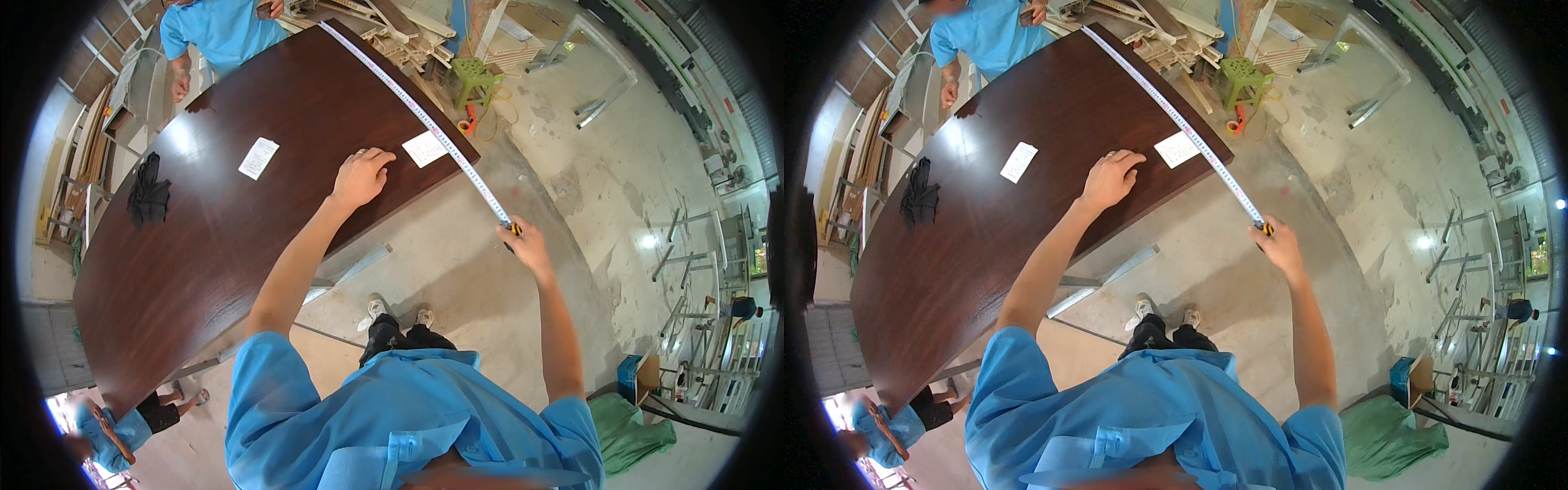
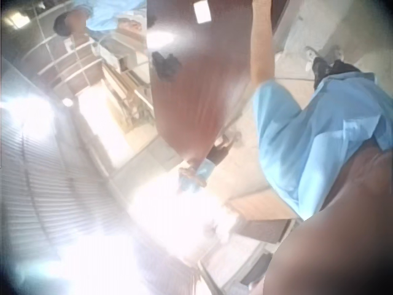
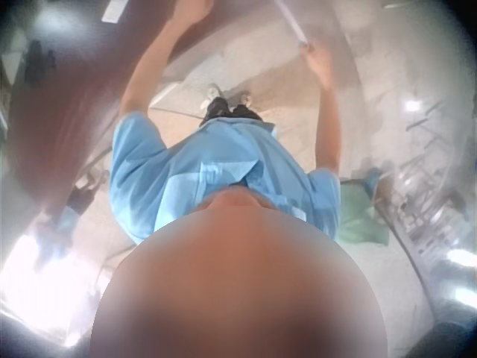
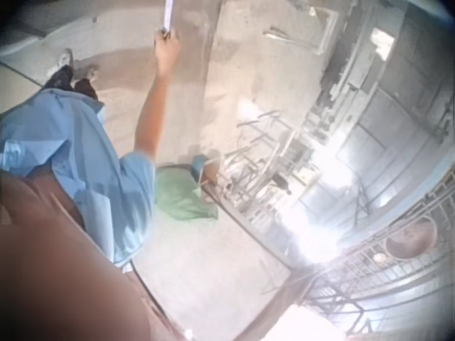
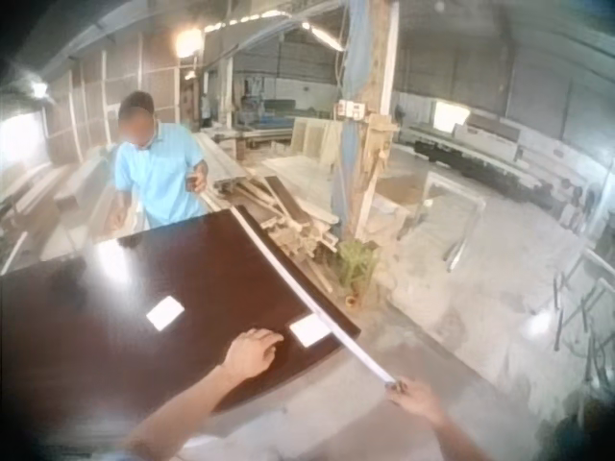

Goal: The person uses a tape measure to measure the length and width of a large wooden table surface. They handle small paper slips and a clipboard, appearing to record or check measurements in a workshop environment.

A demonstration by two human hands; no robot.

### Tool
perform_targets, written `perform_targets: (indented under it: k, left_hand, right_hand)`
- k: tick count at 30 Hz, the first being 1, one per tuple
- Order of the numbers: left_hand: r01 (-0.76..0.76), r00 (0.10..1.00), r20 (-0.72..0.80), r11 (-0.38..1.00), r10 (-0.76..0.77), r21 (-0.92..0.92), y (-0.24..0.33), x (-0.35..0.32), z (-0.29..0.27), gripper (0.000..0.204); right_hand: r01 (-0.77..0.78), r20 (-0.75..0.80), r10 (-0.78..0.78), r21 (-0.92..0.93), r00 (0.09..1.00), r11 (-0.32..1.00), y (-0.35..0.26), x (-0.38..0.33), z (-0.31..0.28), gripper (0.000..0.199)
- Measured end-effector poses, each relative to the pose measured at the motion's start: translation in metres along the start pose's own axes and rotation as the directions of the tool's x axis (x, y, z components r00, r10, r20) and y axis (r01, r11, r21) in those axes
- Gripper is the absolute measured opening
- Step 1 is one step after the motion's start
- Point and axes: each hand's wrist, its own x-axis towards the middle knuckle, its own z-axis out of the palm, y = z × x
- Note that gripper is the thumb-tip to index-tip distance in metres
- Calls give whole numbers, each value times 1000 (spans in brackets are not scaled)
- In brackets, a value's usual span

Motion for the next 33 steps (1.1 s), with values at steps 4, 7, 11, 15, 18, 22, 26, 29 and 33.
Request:
perform_targets:
  k: [4,7,11,15,18,22,26,29,33]
  left_hand:
    - [21,1000,-20,996,-23,-90,3,-20,-3,31]
    - [52,997,60,997,-48,-55,7,-44,0,34]
    - [-23,1000,2,1000,23,-22,8,-60,4,40]
    - [-27,999,23,1000,27,-4,6,-60,5,43]
    - [-31,999,26,999,31,6,6,-59,5,44]
    - [-29,999,32,1000,29,9,6,-59,5,44]
    - [-23,999,42,1000,23,-1,6,-58,3,44]
    - [-20,999,47,1000,20,-2,5,-60,2,44]
    - [-41,998,38,999,41,-7,3,-63,2,43]
  right_hand:
    - [32,-63,-31,9,998,999,3,0,6,46]
    - [-40,-33,41,22,999,999,7,-1,7,49]
    - [-46,-71,46,2,996,999,10,0,11,52]
    - [-25,-142,23,-12,990,1000,11,-1,19,53]
    - [-34,-175,28,-34,984,999,10,-4,22,53]
    - [-33,-206,19,-64,978,997,8,-7,24,52]
    - [-20,-248,-6,-102,969,995,8,-7,29,51]
    - [1,-291,-36,-117,956,993,10,-7,33,51]
    - [-18,-318,-34,-159,947,987,12,-7,35,53]
